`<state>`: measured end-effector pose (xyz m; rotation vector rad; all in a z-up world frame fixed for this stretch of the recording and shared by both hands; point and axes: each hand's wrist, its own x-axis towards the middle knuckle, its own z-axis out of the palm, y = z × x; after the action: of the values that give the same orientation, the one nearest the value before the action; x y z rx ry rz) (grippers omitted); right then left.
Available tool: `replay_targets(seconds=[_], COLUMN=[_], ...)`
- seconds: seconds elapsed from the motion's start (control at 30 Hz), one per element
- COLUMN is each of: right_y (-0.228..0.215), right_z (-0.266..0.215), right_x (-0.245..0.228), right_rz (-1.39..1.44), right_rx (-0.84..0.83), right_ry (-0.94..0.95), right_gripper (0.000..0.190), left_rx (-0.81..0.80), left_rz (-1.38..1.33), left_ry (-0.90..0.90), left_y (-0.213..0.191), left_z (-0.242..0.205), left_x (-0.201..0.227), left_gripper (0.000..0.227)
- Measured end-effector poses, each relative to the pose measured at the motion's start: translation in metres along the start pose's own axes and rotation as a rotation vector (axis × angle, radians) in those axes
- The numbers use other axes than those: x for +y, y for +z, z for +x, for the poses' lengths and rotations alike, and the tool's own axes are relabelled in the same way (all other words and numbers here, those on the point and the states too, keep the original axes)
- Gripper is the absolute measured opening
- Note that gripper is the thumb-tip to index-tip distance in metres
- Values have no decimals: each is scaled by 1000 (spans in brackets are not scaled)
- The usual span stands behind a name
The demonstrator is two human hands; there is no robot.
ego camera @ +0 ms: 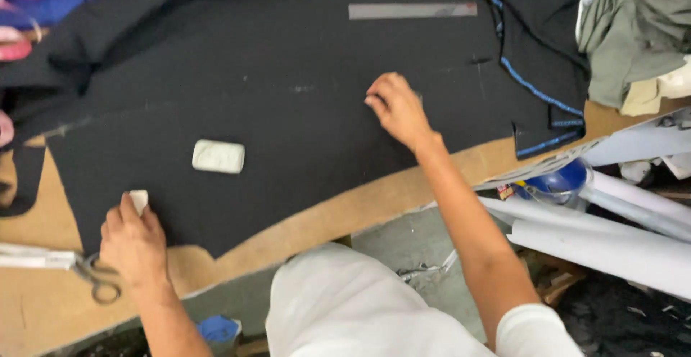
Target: The person cuts a large piece of black fabric using shears, following a marked line. They then use a ruler and chalk to draw straight lines on the fabric for further cutting.
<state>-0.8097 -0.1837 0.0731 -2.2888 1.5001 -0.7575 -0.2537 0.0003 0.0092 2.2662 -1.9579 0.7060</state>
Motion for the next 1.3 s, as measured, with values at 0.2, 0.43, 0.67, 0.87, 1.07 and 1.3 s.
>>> replay_targets(seconds=[0.2, 0.43, 0.67, 0.87, 1.07, 1.3], right_y=[-9, -44, -77, -91, -112, -114], right_z=[80, 102, 146, 169, 91, -114], right_x=[229, 309, 331, 326, 298, 230], right_rz=[-253, -341, -288, -193, 330, 811], right_rx=[98, -20, -403, -538, -316, -118], right_ry=[185, 267, 191, 274, 148, 353], right_gripper=[37, 39, 29, 29, 37, 74], left_rx=[70, 191, 172, 248, 39, -165], left_rz=[-317, -450, -680, -936, -1061, -1360], left_ry=[-208, -357, -587, -622, -781, -688], left_y=[-2, -34, -89, -129, -193, -205], left_z=[9, -6, -16, -27, -45, -20], left_x=[7, 40, 129, 244, 377, 517], left_gripper=[25, 29, 32, 24, 30, 28])
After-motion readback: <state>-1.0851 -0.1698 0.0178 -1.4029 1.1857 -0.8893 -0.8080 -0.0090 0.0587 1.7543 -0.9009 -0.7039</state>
